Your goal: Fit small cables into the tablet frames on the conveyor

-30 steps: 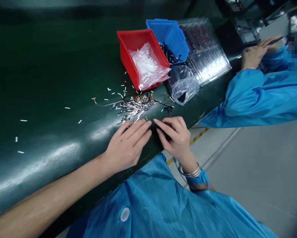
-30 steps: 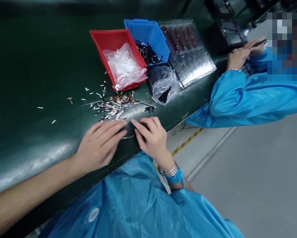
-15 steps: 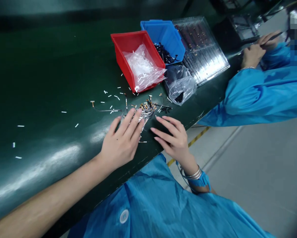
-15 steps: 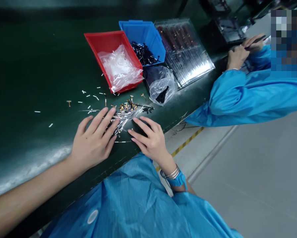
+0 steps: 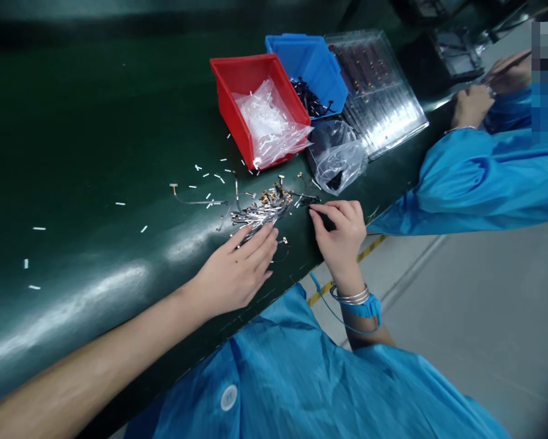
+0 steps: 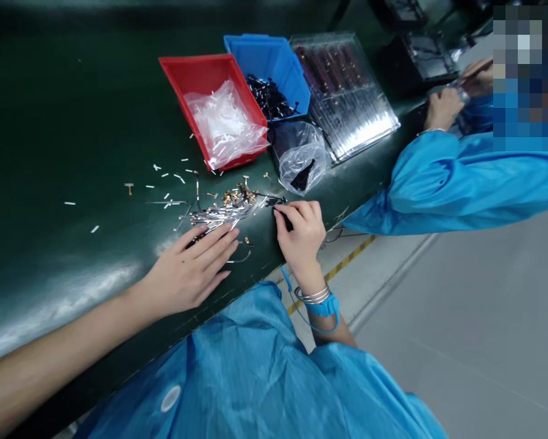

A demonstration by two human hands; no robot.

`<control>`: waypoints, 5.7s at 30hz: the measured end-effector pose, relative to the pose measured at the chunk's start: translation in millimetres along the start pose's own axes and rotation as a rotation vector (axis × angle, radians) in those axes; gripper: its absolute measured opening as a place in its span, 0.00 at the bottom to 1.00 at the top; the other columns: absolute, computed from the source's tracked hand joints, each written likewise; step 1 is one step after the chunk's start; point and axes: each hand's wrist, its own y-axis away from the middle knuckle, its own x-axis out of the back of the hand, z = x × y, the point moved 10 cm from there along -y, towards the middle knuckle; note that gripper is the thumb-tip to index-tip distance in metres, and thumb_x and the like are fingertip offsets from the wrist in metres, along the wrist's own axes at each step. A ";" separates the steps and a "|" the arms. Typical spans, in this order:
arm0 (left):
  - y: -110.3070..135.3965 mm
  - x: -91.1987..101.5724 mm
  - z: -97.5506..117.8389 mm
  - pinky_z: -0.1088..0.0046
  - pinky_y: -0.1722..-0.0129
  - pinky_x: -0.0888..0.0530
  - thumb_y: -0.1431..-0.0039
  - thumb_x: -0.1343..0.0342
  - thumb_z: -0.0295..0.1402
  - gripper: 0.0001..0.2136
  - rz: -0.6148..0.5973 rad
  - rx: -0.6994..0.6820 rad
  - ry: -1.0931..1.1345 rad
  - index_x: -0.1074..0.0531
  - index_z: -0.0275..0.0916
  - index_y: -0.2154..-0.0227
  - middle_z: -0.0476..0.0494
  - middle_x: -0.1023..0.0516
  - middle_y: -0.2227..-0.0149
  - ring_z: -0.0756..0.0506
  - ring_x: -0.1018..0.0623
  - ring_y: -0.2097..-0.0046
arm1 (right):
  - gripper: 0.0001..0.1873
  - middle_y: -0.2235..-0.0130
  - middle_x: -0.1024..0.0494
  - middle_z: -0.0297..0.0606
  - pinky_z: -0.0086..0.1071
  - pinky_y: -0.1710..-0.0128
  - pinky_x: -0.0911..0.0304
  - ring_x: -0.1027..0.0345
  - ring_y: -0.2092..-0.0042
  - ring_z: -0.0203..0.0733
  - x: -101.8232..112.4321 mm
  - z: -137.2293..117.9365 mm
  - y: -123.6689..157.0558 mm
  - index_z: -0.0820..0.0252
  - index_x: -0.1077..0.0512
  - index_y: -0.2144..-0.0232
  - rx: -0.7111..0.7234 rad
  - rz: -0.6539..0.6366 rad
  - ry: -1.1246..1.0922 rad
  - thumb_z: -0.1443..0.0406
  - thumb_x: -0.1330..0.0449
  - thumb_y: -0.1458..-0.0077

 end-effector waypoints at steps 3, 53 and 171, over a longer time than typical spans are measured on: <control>1.1 -1.6 -0.6 0.61 0.41 0.39 0.34 0.56 0.33 0.19 0.002 0.003 0.007 0.28 0.26 0.49 0.33 0.30 0.43 0.39 0.32 0.40 | 0.06 0.71 0.24 0.34 0.38 0.66 0.34 0.33 0.65 0.41 2.1 -0.1 5.2 0.55 0.26 0.73 -0.020 -0.020 -0.061 0.69 0.39 0.46; 3.0 -11.6 -3.5 0.59 0.40 0.41 0.35 0.54 0.42 0.25 -0.065 0.037 0.041 0.35 0.28 0.43 0.31 0.38 0.38 0.37 0.37 0.37 | 0.03 0.71 0.26 0.35 0.35 0.66 0.35 0.33 0.65 0.39 3.6 -40.9 32.8 0.57 0.26 0.72 -0.135 -0.107 -0.199 0.68 0.38 0.46; 30.4 65.8 -114.1 0.60 0.60 0.28 0.39 0.49 0.28 0.05 -0.072 0.296 -0.351 0.28 0.38 0.63 0.39 0.22 0.59 0.39 0.23 0.58 | 0.18 0.48 0.23 0.38 0.39 0.55 0.35 0.34 0.46 0.43 -15.1 -92.8 12.8 0.60 0.28 0.51 0.393 -0.260 -0.279 0.73 0.48 0.41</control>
